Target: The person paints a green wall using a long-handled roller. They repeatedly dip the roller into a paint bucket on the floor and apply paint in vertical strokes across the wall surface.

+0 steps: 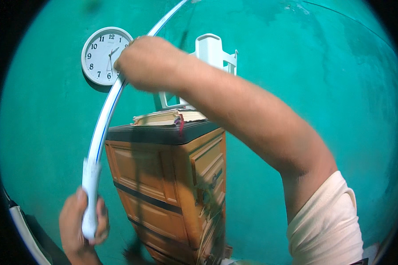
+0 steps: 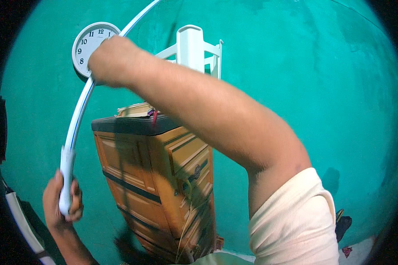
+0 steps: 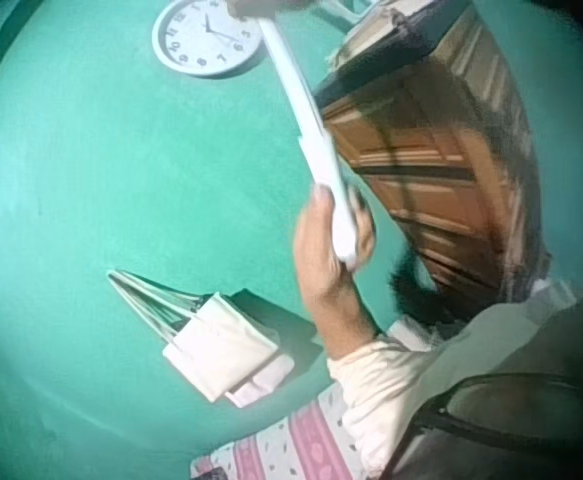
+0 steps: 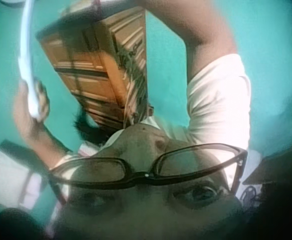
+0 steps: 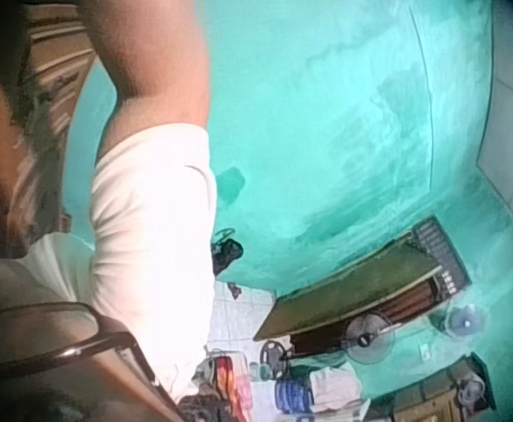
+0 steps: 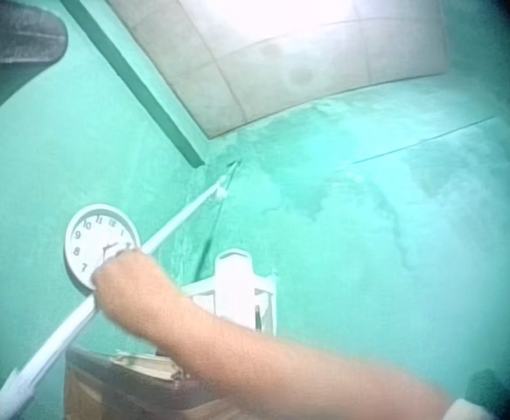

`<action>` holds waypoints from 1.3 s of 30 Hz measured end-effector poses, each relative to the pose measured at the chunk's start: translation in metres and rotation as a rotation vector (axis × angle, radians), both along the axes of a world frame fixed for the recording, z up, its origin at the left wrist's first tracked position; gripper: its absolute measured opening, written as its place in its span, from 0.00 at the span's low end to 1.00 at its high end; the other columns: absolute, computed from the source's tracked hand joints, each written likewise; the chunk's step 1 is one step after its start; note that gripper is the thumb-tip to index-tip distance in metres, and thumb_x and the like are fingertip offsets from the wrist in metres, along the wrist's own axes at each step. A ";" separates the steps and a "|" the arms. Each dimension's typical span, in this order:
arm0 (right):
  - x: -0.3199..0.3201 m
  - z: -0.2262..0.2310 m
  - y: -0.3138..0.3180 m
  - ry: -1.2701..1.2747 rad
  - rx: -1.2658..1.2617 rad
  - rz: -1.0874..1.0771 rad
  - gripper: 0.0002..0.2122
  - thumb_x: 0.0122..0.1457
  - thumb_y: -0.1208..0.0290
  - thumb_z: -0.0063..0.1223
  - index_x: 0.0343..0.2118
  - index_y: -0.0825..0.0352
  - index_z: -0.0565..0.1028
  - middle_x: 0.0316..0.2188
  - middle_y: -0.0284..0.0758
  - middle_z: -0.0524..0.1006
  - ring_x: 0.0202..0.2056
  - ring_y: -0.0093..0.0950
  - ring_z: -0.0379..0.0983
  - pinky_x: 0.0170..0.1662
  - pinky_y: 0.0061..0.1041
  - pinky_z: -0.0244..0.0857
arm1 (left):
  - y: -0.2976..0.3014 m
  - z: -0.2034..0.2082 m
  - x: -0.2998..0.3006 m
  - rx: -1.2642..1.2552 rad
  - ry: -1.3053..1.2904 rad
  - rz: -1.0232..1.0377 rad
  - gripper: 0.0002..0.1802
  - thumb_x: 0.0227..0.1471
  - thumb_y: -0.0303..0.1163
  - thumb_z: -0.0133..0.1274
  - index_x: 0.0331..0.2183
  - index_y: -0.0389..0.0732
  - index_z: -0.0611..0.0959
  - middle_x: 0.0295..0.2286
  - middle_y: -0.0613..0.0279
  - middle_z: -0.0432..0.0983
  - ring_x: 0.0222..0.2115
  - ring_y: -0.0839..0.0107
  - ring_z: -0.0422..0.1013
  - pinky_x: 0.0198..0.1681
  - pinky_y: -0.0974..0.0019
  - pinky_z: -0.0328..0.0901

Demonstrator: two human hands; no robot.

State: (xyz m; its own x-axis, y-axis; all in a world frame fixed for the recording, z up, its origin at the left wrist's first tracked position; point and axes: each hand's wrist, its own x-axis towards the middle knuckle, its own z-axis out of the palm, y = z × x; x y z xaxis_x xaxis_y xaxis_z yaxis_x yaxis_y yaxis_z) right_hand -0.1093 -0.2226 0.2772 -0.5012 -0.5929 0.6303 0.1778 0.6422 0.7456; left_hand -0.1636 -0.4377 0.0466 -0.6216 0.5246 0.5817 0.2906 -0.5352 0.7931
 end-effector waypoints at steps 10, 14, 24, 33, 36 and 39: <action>0.056 -0.119 -0.045 -0.289 0.354 0.431 0.05 0.47 0.69 0.55 0.21 0.64 0.77 0.19 0.33 0.74 0.28 0.32 0.74 0.33 0.33 0.59 | -0.114 -0.099 0.101 -0.256 -0.258 0.260 0.23 0.60 0.47 0.48 0.28 0.34 0.77 0.17 0.56 0.70 0.12 0.69 0.64 0.13 0.69 0.57; 0.062 -0.154 -0.100 -0.528 0.269 0.404 0.05 0.49 0.69 0.54 0.22 0.65 0.76 0.21 0.34 0.75 0.29 0.32 0.74 0.34 0.33 0.58 | -0.158 -0.124 0.122 -0.221 -0.277 0.388 0.24 0.62 0.48 0.46 0.27 0.35 0.76 0.15 0.57 0.68 0.10 0.71 0.61 0.11 0.70 0.54; 0.056 -0.095 -0.076 -0.384 0.174 0.461 0.05 0.52 0.72 0.51 0.23 0.65 0.77 0.22 0.41 0.78 0.30 0.40 0.76 0.38 0.39 0.66 | -0.158 -0.116 0.100 -0.062 -0.182 0.513 0.26 0.65 0.49 0.40 0.25 0.37 0.73 0.09 0.60 0.63 0.04 0.76 0.53 0.04 0.72 0.48; 0.009 0.001 -0.006 -0.115 -0.056 0.079 0.08 0.53 0.63 0.55 0.31 0.58 0.83 0.30 0.37 0.81 0.39 0.38 0.78 0.47 0.39 0.65 | -0.022 0.006 0.031 0.002 0.011 0.103 0.31 0.65 0.51 0.38 0.21 0.35 0.71 0.05 0.56 0.60 0.01 0.73 0.50 0.02 0.70 0.46; 0.012 -0.007 -0.019 -0.146 -0.060 0.036 0.10 0.54 0.59 0.56 0.30 0.59 0.83 0.29 0.36 0.81 0.39 0.36 0.78 0.48 0.40 0.63 | -0.039 -0.009 0.037 -0.049 0.017 0.132 0.31 0.65 0.51 0.38 0.21 0.35 0.70 0.05 0.55 0.61 0.01 0.74 0.50 0.02 0.70 0.45; 0.020 -0.036 -0.041 -0.209 0.022 0.124 0.10 0.52 0.59 0.59 0.28 0.59 0.83 0.25 0.35 0.80 0.33 0.36 0.78 0.43 0.39 0.64 | -0.078 -0.047 0.056 -0.057 0.111 0.255 0.26 0.66 0.47 0.38 0.22 0.38 0.69 0.07 0.60 0.60 0.01 0.76 0.50 0.02 0.72 0.46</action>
State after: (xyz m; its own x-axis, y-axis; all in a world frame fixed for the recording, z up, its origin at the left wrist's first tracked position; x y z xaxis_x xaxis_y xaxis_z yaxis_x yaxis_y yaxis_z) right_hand -0.0898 -0.2641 0.2411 -0.5422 -0.6700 0.5071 -0.0607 0.6331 0.7717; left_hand -0.1076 -0.5160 -0.0003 -0.6721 0.3930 0.6276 0.4969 -0.3889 0.7757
